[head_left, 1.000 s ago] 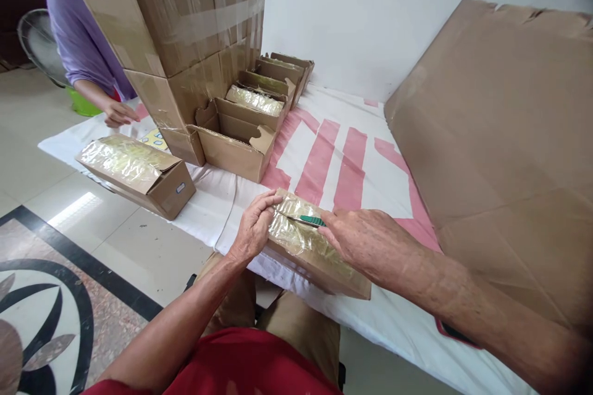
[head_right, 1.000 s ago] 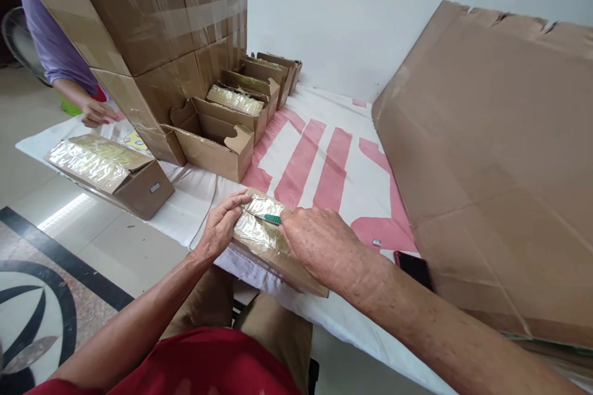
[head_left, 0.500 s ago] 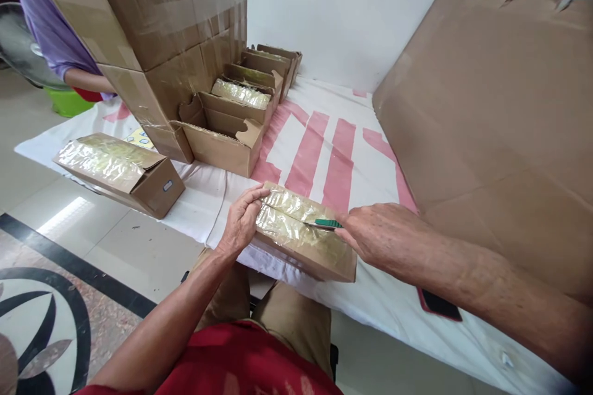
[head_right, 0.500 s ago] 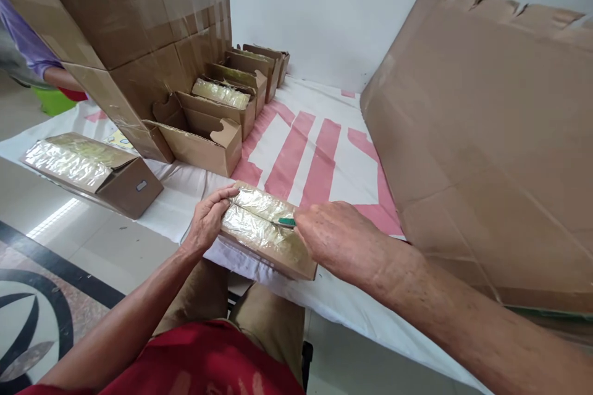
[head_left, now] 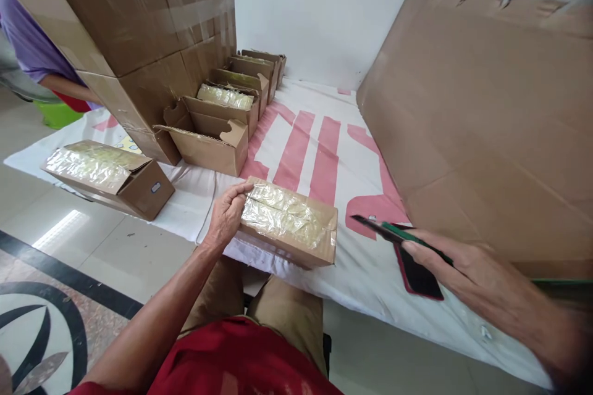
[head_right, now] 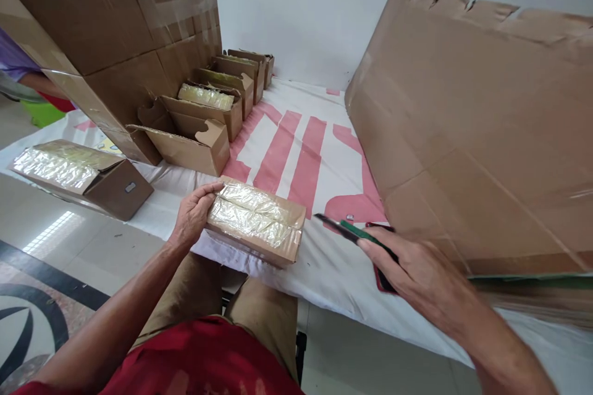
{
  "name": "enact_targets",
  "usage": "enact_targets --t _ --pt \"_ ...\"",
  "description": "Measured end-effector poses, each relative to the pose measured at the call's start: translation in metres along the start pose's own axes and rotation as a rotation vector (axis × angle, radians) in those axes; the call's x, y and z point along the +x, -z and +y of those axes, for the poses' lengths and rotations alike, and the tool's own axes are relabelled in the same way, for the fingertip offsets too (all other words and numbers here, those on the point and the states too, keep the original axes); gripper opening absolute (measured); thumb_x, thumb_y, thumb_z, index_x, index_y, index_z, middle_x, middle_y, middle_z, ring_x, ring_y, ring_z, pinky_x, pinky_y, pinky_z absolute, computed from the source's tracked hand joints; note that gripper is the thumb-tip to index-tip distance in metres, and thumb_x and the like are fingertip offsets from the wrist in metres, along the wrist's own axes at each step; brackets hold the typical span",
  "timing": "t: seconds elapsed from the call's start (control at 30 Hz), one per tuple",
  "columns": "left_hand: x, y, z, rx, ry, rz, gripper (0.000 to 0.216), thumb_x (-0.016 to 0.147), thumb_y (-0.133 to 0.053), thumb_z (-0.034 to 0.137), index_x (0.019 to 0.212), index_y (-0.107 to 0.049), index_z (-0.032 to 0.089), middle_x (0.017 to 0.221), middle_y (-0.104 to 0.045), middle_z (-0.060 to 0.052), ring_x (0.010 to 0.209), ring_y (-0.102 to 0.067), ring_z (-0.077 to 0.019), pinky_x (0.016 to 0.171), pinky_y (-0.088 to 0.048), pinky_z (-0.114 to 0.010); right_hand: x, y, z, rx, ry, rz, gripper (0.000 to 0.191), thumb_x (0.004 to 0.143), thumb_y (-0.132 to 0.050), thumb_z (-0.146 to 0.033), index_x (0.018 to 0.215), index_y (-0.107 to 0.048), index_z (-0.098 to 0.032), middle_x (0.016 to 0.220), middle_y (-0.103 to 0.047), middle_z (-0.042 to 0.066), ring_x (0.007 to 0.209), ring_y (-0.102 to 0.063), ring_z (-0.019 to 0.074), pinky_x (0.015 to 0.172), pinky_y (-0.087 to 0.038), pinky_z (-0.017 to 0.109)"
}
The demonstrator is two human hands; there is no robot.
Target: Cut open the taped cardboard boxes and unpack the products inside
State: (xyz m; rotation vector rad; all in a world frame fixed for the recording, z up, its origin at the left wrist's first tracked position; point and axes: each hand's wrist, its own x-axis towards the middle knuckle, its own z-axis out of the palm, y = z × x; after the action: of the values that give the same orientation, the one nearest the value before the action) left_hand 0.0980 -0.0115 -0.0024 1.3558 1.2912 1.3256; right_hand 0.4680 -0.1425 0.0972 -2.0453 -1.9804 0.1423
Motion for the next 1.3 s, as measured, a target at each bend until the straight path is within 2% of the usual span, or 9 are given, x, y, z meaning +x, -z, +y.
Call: enact_targets --t 0.13,0.23,0.33,0.47,0.67,0.87,1.0,1.1,1.3 --pt "-0.011 0.006 0.011 0.091 -0.065 0.040 0.039 0.091 -0.058 0.040 0.119 -0.073 0.017 0.121 -0.075 -0.009 0.114 -0.067 -0.0259 0.106 -0.050 -0.040 -0.033 -0.069 0.005 -0.007 -0.116 0.104 0.044 0.104 -0.036 -0.043 0.112 -0.073 -0.020 0.099 -0.079 0.014 0.085 -0.075 0.0289 0.068 -0.056 0.037" --pt "-0.021 0.018 0.018 0.112 -0.053 0.029 0.042 0.090 -0.062 0.048 0.117 -0.073 0.018 0.118 -0.076 -0.009 0.113 -0.068 -0.0273 0.103 -0.052 -0.041 -0.038 -0.128 -0.004 -0.143 -0.059 0.103 0.036 0.101 -0.043 -0.034 0.115 -0.071 -0.016 0.095 -0.076 0.013 0.085 -0.074 0.0295 0.071 -0.055 0.038" --pt "-0.027 0.027 0.020 0.074 -0.012 0.036 0.042 0.081 -0.072 0.045 0.113 -0.074 0.018 0.117 -0.076 -0.009 0.112 -0.068 -0.0286 0.105 -0.051 -0.043 -0.033 -0.154 -0.010 -0.219 0.047 0.119 0.030 0.100 -0.048 -0.031 0.114 -0.071 -0.016 0.094 -0.075 0.013 0.084 -0.071 0.0297 0.072 -0.054 0.040" --pt "-0.031 0.032 0.024 -0.125 -0.033 0.078 0.039 0.075 -0.077 0.036 0.110 -0.071 0.019 0.111 -0.077 -0.008 0.111 -0.070 -0.0258 0.105 -0.051 -0.041 -0.024 -0.133 -0.016 0.015 0.081 0.252 0.031 0.103 -0.047 -0.037 0.110 -0.072 -0.020 0.109 -0.076 0.012 0.099 -0.072 0.0290 0.081 -0.056 0.042" --pt "-0.041 0.044 0.033 -0.278 -0.051 0.051 0.036 0.084 -0.072 0.047 0.106 -0.072 0.018 0.071 -0.072 -0.001 0.084 -0.074 -0.0229 0.086 -0.056 -0.037 -0.007 -0.073 -0.066 0.301 0.295 0.391 0.022 0.101 -0.055 -0.028 0.103 -0.077 -0.026 0.108 -0.076 0.009 0.100 -0.072 0.0243 0.091 -0.056 0.042" --pt "-0.043 0.065 0.037 0.267 -0.365 -0.240 0.013 0.087 -0.066 0.026 0.095 -0.077 0.023 0.085 -0.077 -0.004 0.082 -0.070 -0.0204 0.084 -0.054 -0.035 0.020 -0.058 -0.107 0.133 0.523 0.021 0.029 0.103 -0.048 -0.021 0.109 -0.076 -0.023 0.105 -0.080 0.006 0.097 -0.074 0.0239 0.088 -0.058 0.041" --pt "-0.030 0.069 0.047 0.560 -0.648 -0.513 0.033 0.085 -0.057 0.011 0.107 -0.076 0.026 0.105 -0.077 -0.005 0.094 -0.070 -0.0216 0.089 -0.051 -0.035 0.034 -0.061 -0.128 -0.199 0.393 -0.034 0.039 0.099 -0.055 -0.021 0.136 -0.063 -0.012 0.141 -0.066 0.017 0.117 -0.068 0.0314 0.095 -0.056 0.045" --pt "-0.014 0.061 0.057 0.734 -0.742 -0.677 0.040 0.087 -0.050 0.007 0.113 -0.074 0.027 0.122 -0.073 -0.006 0.106 -0.070 -0.0218 0.090 -0.050 -0.034 0.049 -0.064 -0.142 -0.350 0.298 -0.150 0.050 0.097 -0.060 -0.022 0.145 -0.055 -0.010 0.138 -0.067 0.018 0.116 -0.067 0.0315 0.092 -0.054 0.042" --pt "0.012 0.020 0.071 1.050 -0.858 -1.010 0.020 0.089 -0.054 0.011 0.094 -0.072 0.020 0.102 -0.075 -0.006 0.085 -0.071 -0.0206 0.076 -0.051 -0.033 0.081 -0.063 -0.155 -0.474 0.302 -0.309 0.016 0.094 -0.065 -0.021 0.106 -0.074 -0.014 0.109 -0.074 0.015 0.109 -0.064 0.0312 0.087 -0.046 0.039"
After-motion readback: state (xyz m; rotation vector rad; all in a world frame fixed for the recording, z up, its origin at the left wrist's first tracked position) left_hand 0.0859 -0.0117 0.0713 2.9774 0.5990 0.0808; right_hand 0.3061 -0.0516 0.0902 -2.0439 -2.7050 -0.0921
